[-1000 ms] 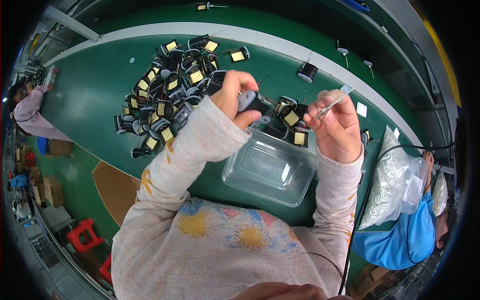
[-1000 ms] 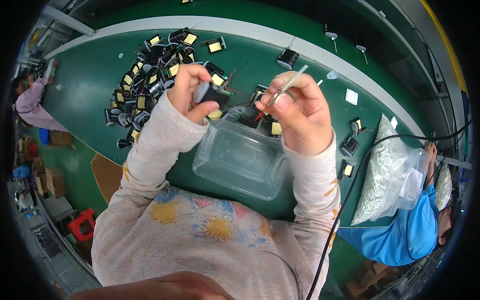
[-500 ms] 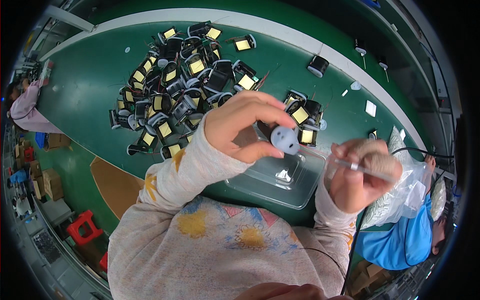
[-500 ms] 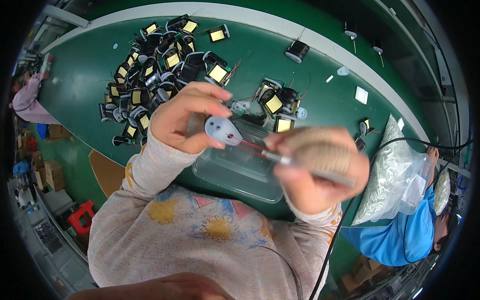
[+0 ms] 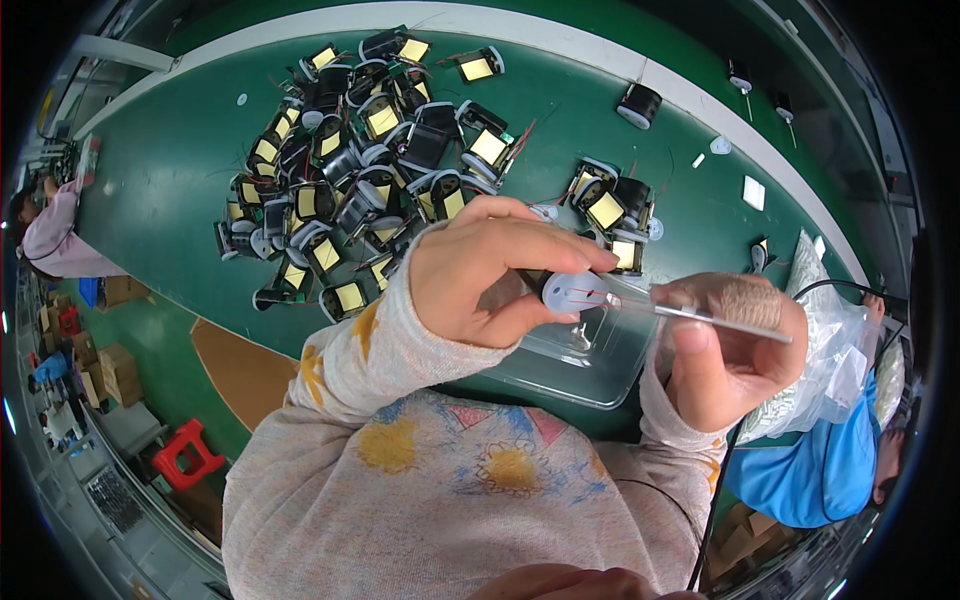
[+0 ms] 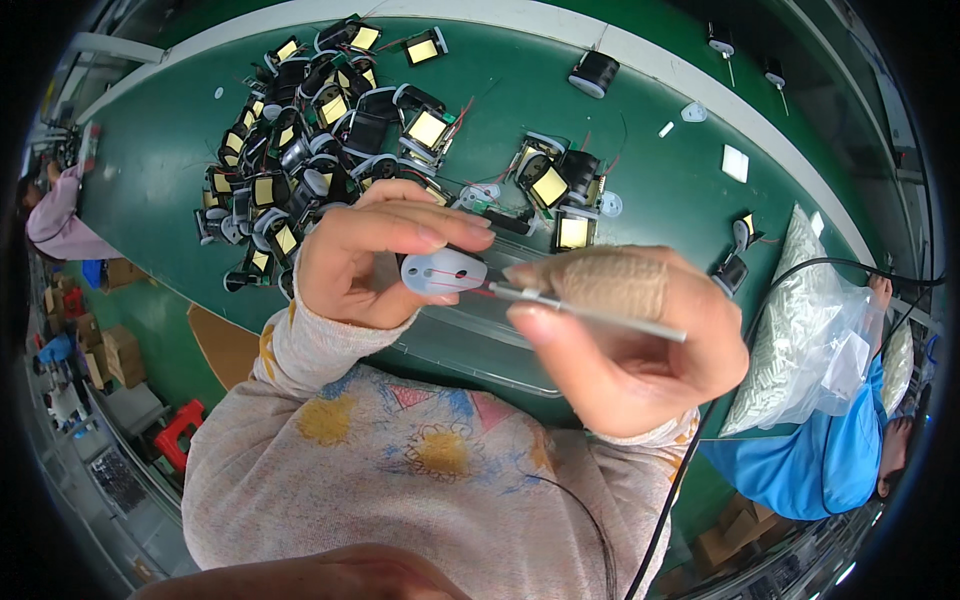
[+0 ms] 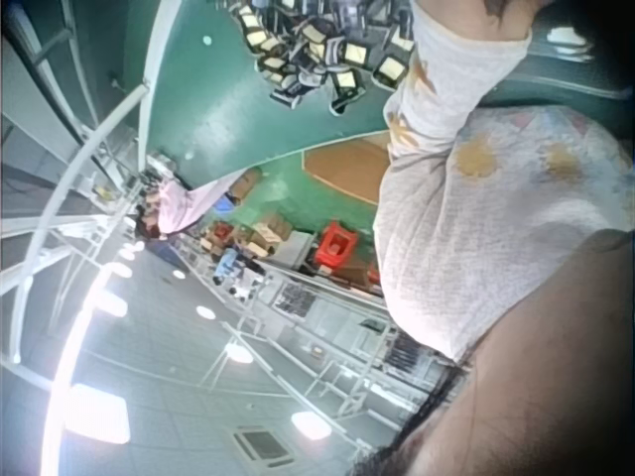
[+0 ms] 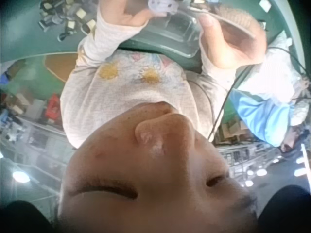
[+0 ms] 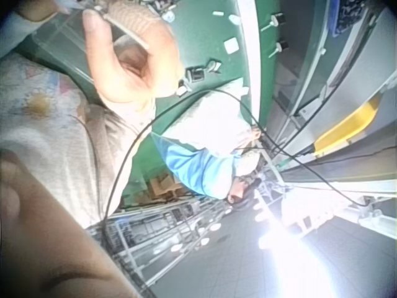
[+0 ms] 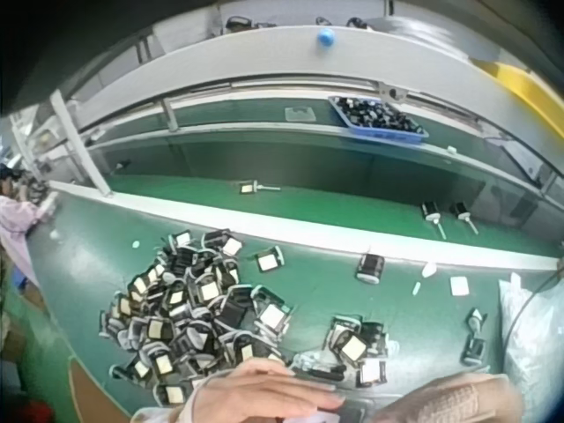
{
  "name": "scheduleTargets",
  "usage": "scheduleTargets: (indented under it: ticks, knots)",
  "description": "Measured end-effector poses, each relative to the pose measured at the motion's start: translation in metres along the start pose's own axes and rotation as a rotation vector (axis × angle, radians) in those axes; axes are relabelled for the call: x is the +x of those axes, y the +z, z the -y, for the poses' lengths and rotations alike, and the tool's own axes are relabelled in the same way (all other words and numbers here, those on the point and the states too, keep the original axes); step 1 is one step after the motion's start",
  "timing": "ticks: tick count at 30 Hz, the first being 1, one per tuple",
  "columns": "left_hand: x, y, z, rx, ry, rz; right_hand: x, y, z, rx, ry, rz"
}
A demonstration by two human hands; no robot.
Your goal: The person assembles small black plastic electronic components by inserting internal wires and pins into a grey plastic housing and snapping them together by hand.
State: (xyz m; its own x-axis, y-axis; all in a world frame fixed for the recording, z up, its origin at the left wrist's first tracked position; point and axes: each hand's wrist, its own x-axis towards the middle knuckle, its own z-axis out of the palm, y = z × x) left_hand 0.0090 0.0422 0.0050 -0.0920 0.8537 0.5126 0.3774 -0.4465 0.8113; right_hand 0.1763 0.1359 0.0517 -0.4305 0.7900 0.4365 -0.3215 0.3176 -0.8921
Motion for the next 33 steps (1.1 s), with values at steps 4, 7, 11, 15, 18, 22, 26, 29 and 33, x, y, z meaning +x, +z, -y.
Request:
scheduleTargets:
  ticks: [4,7,11,15,18,22,26,29,33]
  knots:
    - [-0.001,0.001,0.001,0.023,0.007,-0.014,0.002,-0.007,0.000,-0.144,-0.042,0.079]
    - [-0.001,0.001,0.001,0.043,0.001,-0.002,0.003,-0.009,0.003,-0.238,-0.100,0.132]
    - [-0.001,0.001,0.001,0.074,0.001,-0.018,-0.002,0.001,0.001,-0.213,-0.199,0.097]
    - [0.000,-0.001,-0.002,0.107,-0.002,-0.035,0.007,-0.009,0.013,-0.462,-0.434,0.442]
    - [0.000,-0.002,-0.002,0.133,-0.008,-0.033,0.005,-0.005,0.019,-0.530,-0.415,0.462]
    - [0.001,-0.002,-0.002,0.147,-0.009,-0.024,0.006,-0.004,0.021,-0.550,-0.394,0.458]
    - [-0.001,-0.001,-0.001,0.161,-0.003,-0.034,0.004,-0.004,0.016,-0.506,-0.405,0.439]
    - [0.000,-0.001,-0.002,0.155,-0.002,-0.039,0.005,-0.003,0.014,-0.496,-0.398,0.438]
    - [0.000,0.000,-0.005,0.149,-0.014,-0.044,0.002,-0.002,0.009,-0.446,-0.435,0.407]
